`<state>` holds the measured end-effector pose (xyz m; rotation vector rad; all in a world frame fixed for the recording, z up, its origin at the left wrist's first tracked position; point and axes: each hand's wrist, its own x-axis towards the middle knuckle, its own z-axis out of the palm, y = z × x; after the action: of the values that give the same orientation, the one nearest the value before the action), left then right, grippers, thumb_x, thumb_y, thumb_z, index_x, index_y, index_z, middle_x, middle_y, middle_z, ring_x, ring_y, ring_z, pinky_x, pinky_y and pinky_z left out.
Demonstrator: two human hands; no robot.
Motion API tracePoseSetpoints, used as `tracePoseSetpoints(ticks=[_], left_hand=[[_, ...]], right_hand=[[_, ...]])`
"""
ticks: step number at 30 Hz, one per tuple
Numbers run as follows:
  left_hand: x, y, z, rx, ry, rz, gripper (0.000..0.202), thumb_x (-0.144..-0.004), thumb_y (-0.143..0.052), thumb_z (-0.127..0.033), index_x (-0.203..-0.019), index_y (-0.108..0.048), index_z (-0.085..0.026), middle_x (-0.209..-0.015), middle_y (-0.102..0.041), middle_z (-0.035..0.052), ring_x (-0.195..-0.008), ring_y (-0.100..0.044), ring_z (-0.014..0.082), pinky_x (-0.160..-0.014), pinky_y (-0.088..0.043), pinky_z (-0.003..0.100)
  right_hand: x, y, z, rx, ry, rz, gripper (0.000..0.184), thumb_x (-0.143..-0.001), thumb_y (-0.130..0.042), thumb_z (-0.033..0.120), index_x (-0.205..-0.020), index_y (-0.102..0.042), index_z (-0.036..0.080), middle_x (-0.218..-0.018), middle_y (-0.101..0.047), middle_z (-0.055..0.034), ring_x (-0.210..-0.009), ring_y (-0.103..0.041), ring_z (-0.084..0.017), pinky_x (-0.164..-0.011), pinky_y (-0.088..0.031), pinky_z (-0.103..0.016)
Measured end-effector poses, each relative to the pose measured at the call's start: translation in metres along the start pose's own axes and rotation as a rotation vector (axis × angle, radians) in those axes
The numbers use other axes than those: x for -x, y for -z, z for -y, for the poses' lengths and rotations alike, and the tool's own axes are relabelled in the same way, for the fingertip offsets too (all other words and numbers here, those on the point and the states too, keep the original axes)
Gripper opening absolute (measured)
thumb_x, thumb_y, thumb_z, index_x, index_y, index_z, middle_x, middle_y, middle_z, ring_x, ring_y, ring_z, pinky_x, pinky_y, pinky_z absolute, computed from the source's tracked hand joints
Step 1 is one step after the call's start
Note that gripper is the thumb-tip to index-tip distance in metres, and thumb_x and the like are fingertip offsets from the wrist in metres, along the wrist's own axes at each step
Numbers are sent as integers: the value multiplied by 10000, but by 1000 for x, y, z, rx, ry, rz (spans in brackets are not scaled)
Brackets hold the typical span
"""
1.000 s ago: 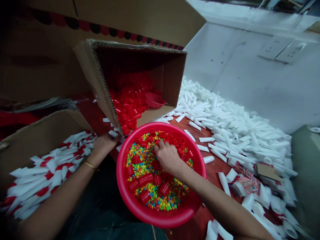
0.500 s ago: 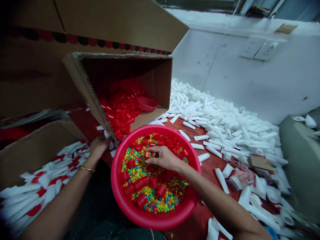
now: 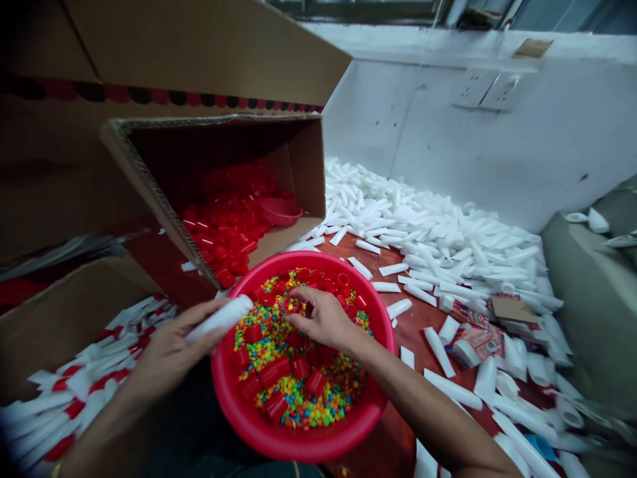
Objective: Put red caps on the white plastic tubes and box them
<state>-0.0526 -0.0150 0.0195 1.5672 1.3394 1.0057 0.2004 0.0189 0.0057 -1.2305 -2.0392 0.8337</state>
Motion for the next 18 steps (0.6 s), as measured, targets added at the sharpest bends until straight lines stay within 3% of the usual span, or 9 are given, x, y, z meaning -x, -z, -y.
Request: tracePoseSetpoints(ticks=[3, 6, 14, 18], left_hand=[[-1, -23, -13, -86, -108, 177, 389, -799, -544, -389, -1134, -606, -203, -1113, -626, 71, -969, -604, 199, -827, -504, 305], [-5, -34, -12, -192, -149, 218, 379, -820, -506, -347, -1156, -588, -192, -1104, -622, 75, -981, -604, 190, -834, -509, 301], [-12, -29, -10, -249, -87, 283, 344, -806, -523, -306, -1124, -602, -200, -1084, -626, 59, -951, -612, 174, -773, -521, 267], [-16, -32, 0, -261, -210, 316, 322, -801, -562, -285, -1113, -603, -214, -1017, -635, 41, -904, -613, 166, -787, -500, 283]], right_hand=[[2, 0, 5, 65, 151, -11, 303, -793, -597, 284, -1079, -593, 185, -1025, -648, -81, -879, -607, -205, -780, -476, -345], [5, 0, 6, 115, 262, -1, 302, -808, -575, 238, -1102, -578, 169, -1015, -634, -94, -879, -609, -194, -766, -488, -328], [6, 4, 2, 300, 453, 51, 286, -921, -464, 283, -1167, -526, 150, -1041, -579, -116, -917, -572, -179, -732, -476, -278], [3, 7, 3, 291, 412, 191, 370, -937, -398, 400, -1075, -560, 97, -910, -581, -112, -767, -547, -171, -656, -449, -280]])
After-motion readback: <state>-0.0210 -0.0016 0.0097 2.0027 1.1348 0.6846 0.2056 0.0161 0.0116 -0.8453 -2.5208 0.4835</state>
